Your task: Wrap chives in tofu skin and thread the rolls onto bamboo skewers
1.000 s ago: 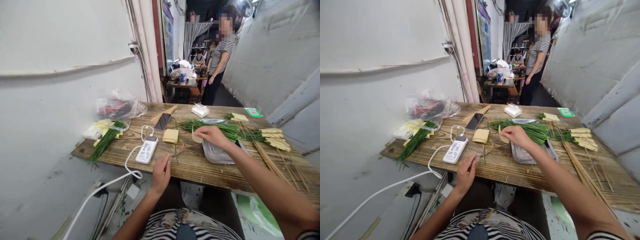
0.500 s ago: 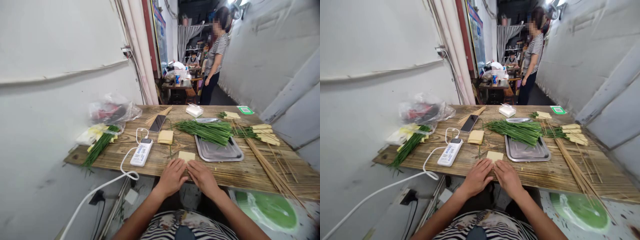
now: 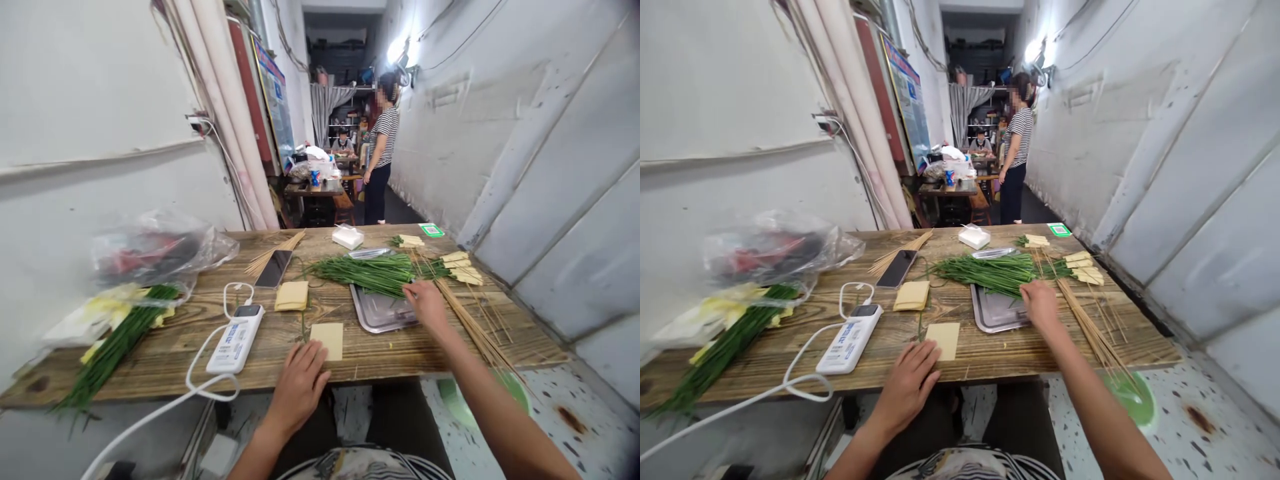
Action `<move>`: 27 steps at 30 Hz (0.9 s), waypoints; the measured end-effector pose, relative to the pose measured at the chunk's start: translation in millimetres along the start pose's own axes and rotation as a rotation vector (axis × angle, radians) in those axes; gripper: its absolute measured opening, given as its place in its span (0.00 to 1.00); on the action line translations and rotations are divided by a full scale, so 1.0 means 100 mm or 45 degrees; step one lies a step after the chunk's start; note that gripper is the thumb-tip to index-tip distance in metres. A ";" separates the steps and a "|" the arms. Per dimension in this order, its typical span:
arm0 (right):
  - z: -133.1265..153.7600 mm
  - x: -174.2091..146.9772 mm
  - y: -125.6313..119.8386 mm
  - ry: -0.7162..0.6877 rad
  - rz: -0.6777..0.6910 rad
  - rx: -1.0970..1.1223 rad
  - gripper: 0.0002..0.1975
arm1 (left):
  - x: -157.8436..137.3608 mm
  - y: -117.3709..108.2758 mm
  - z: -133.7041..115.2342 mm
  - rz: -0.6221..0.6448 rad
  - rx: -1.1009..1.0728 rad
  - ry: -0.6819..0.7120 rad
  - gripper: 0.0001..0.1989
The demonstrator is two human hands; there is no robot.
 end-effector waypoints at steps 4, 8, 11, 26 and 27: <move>-0.23 0.27 0.20 -0.044 0.123 -0.137 0.10 | 0.00 -0.01 0.04 -0.051 -0.031 0.012 0.17; -0.13 0.31 0.34 -0.151 0.195 -0.194 0.07 | -0.03 -0.07 0.06 -0.138 -0.084 0.000 0.21; -0.05 0.31 0.36 -0.219 0.245 -0.249 0.06 | 0.00 -0.15 0.05 -0.190 -0.118 -0.026 0.23; -0.05 0.53 0.28 -0.351 0.514 -0.332 0.07 | 1.10 -0.26 -0.33 -0.202 -0.352 0.191 0.19; -0.03 0.55 0.24 -0.375 0.522 -0.344 0.07 | 1.22 -0.22 -0.33 -0.196 -0.360 0.194 0.18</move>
Point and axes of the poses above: each hand's wrist, its own x-axis towards the middle knuckle, its own y-axis out of the palm, z = x × y, the point moved 8 cm from there along x, towards the middle knuckle, and after that the axes turned 6 degrees about -x, right-handed, at the moved point
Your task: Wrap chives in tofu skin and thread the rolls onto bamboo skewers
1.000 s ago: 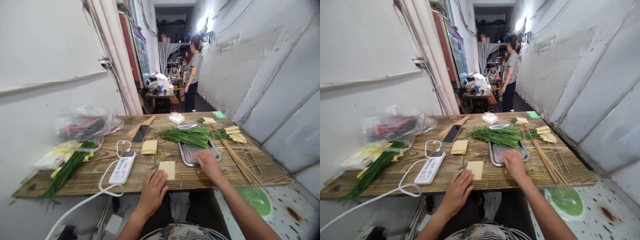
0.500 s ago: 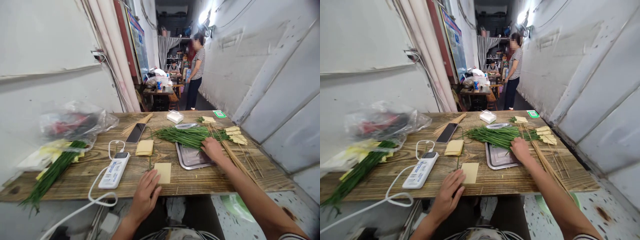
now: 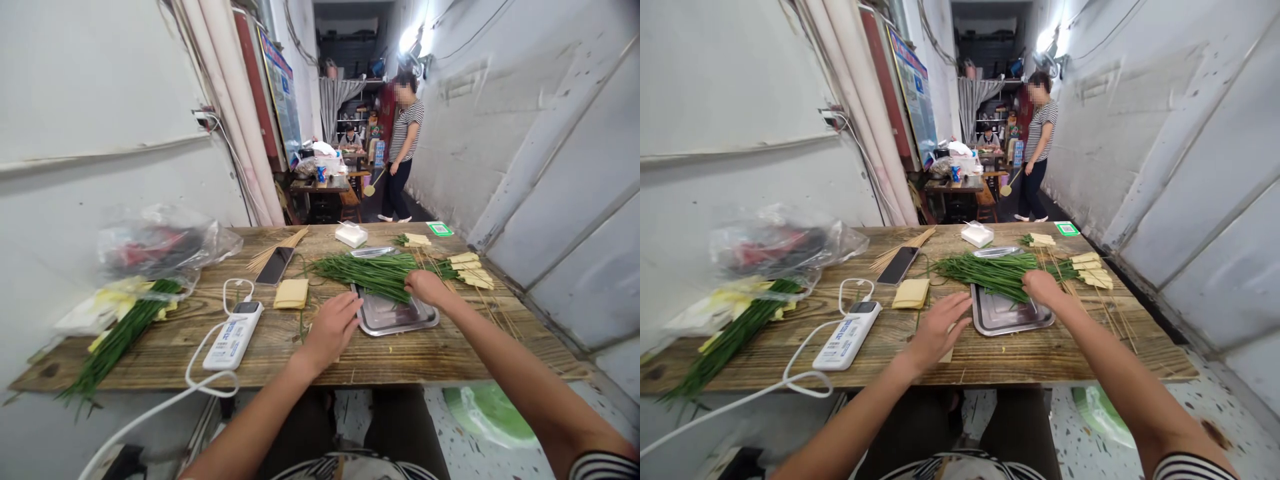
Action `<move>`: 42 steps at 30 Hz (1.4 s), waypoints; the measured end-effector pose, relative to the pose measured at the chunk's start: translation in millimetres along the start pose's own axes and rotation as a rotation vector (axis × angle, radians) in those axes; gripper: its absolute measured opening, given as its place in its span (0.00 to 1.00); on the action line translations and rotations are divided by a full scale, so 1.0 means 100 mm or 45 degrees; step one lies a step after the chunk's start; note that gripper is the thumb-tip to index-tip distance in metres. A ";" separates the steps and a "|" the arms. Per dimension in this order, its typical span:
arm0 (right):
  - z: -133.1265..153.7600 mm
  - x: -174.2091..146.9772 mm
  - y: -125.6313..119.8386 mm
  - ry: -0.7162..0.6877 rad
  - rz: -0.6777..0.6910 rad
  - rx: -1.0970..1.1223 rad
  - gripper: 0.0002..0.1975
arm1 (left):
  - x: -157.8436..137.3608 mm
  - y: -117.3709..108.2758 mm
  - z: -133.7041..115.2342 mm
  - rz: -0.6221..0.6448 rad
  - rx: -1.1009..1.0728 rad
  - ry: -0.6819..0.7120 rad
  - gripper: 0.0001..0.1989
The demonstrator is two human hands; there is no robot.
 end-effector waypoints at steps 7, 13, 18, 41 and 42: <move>0.02 -0.05 -0.35 -0.154 -0.004 -0.078 0.08 | 0.65 0.56 0.30 0.134 0.108 -0.115 0.15; -0.05 -0.17 -0.54 -0.199 -0.069 -0.098 0.12 | 0.96 0.97 0.39 0.437 0.083 -0.228 0.16; -0.21 -0.30 -0.67 -0.273 -0.151 0.068 0.10 | 1.12 0.92 0.31 0.574 0.081 -0.231 0.16; 0.37 -0.32 -1.09 -0.409 -0.095 0.386 0.12 | 1.13 0.41 -0.11 0.660 -0.106 -0.128 0.14; 0.33 -0.32 -1.08 -0.424 -0.065 0.517 0.13 | 1.14 0.37 -0.12 0.633 -0.163 -0.116 0.14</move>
Point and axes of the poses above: each hand's wrist, its own x-axis towards the middle knuckle, its own y-axis out of the palm, z = x × y, the point moved 8 cm from there along x, towards the middle knuckle, and after that the axes turned 6 degrees about -x, right-handed, at the moved point
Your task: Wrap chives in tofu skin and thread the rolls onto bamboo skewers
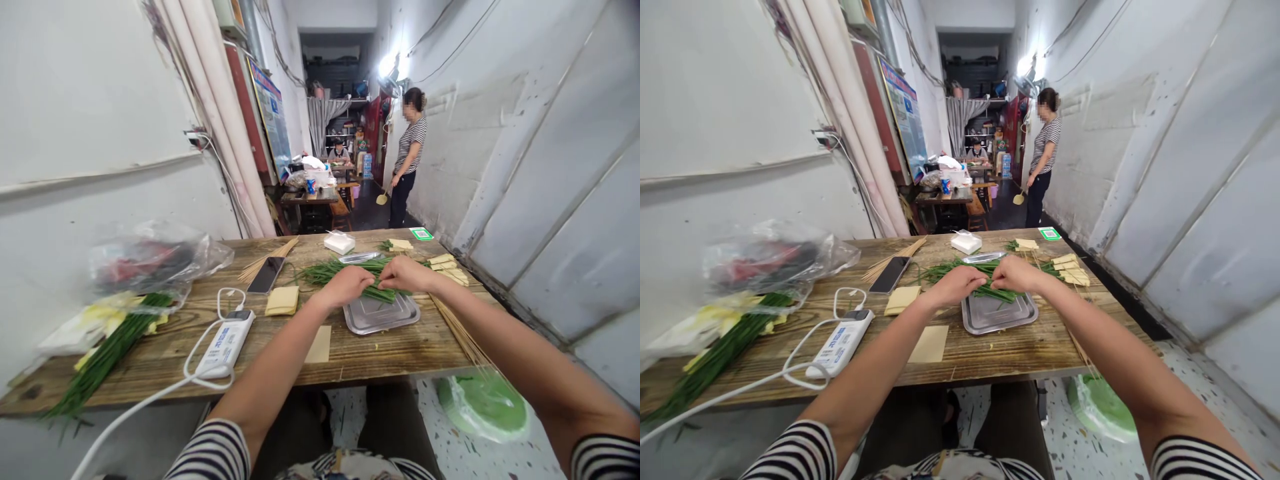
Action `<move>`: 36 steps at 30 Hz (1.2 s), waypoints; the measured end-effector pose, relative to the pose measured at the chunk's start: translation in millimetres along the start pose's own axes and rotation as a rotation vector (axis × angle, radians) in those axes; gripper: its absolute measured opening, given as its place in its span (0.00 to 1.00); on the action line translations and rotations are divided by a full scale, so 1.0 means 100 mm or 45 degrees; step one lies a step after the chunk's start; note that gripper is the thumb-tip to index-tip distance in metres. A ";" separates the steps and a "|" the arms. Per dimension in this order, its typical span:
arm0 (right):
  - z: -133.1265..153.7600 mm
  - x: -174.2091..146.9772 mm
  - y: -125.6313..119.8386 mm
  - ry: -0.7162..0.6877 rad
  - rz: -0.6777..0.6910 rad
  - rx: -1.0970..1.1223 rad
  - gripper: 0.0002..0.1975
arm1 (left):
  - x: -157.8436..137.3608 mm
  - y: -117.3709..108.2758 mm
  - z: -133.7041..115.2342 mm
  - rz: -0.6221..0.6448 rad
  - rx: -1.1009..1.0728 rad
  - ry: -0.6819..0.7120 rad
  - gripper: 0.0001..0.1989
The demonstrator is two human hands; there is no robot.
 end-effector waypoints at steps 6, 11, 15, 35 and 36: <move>-0.20 -0.10 0.07 0.187 0.054 0.780 0.21 | -0.11 -0.11 -0.01 -0.085 -0.164 0.054 0.15; -0.18 -0.10 0.09 0.264 -0.060 0.983 0.22 | -0.19 -0.14 0.03 -0.186 -0.273 0.027 0.17; -0.20 -0.09 0.09 0.280 -0.108 0.885 0.23 | -0.20 -0.12 0.06 -0.226 -0.240 0.036 0.17; -0.72 0.34 0.78 0.324 0.063 -0.284 0.09 | 0.26 0.49 0.73 -0.094 0.557 -0.161 0.14; -0.75 0.36 0.84 0.311 0.096 -0.264 0.08 | 0.28 0.53 0.76 -0.081 0.562 -0.163 0.14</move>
Point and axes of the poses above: each hand's wrist, its own x-axis towards the middle knuckle, its own y-axis out of the palm, z = x × y, the point moved 8 cm from there along x, towards the middle knuckle, and after that the axes turned 6 degrees about -x, right-handed, at the moved point
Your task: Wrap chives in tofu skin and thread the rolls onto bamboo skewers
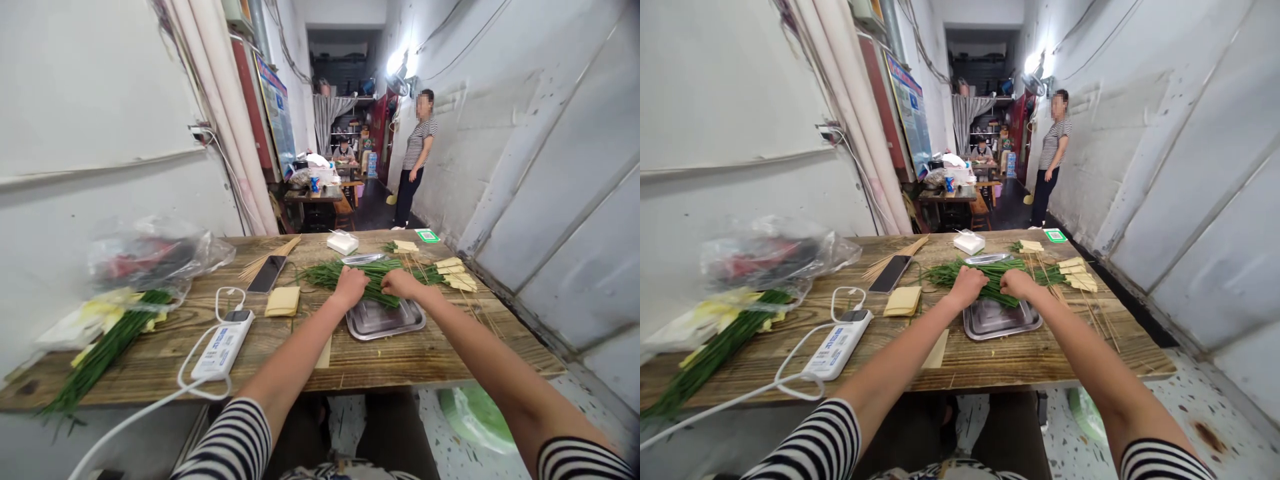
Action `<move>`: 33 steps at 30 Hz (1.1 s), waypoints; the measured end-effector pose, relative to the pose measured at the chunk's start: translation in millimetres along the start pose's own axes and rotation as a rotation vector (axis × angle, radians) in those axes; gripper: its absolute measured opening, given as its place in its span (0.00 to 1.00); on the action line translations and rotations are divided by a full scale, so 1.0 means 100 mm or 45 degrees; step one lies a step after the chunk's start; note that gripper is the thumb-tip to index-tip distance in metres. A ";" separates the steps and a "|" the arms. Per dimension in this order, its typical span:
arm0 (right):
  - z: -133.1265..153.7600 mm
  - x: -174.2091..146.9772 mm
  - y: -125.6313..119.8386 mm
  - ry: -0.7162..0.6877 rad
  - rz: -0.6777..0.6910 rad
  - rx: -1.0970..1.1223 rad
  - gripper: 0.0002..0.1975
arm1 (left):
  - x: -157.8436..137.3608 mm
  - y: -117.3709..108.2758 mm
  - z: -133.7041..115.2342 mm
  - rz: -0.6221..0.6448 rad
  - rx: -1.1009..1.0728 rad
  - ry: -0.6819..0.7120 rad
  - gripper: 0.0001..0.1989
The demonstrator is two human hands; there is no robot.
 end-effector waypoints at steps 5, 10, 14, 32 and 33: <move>-0.08 0.09 0.19 -0.070 0.097 0.086 0.08 | 0.02 0.16 0.03 0.052 0.000 0.011 0.13; -0.14 0.17 0.28 -0.026 0.095 0.101 0.09 | 0.01 0.20 0.04 0.080 -0.037 0.007 0.09; -0.15 0.21 0.33 -0.002 0.091 0.087 0.09 | -0.01 0.18 0.05 0.078 -0.063 -0.027 0.08; -0.07 0.18 0.25 -0.103 0.105 0.069 0.08 | 0.04 0.22 0.05 0.140 -0.190 -0.087 0.09; -0.05 0.18 0.25 -0.120 0.116 0.069 0.08 | 0.04 0.22 0.06 0.148 -0.199 -0.084 0.09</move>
Point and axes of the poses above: each hand's wrist, its own x-axis towards the middle knuckle, its own y-axis out of the palm, z = x × y, the point moved 8 cm from there along x, towards the middle knuckle, and after that the axes turned 6 degrees about -x, right-handed, at the moved point
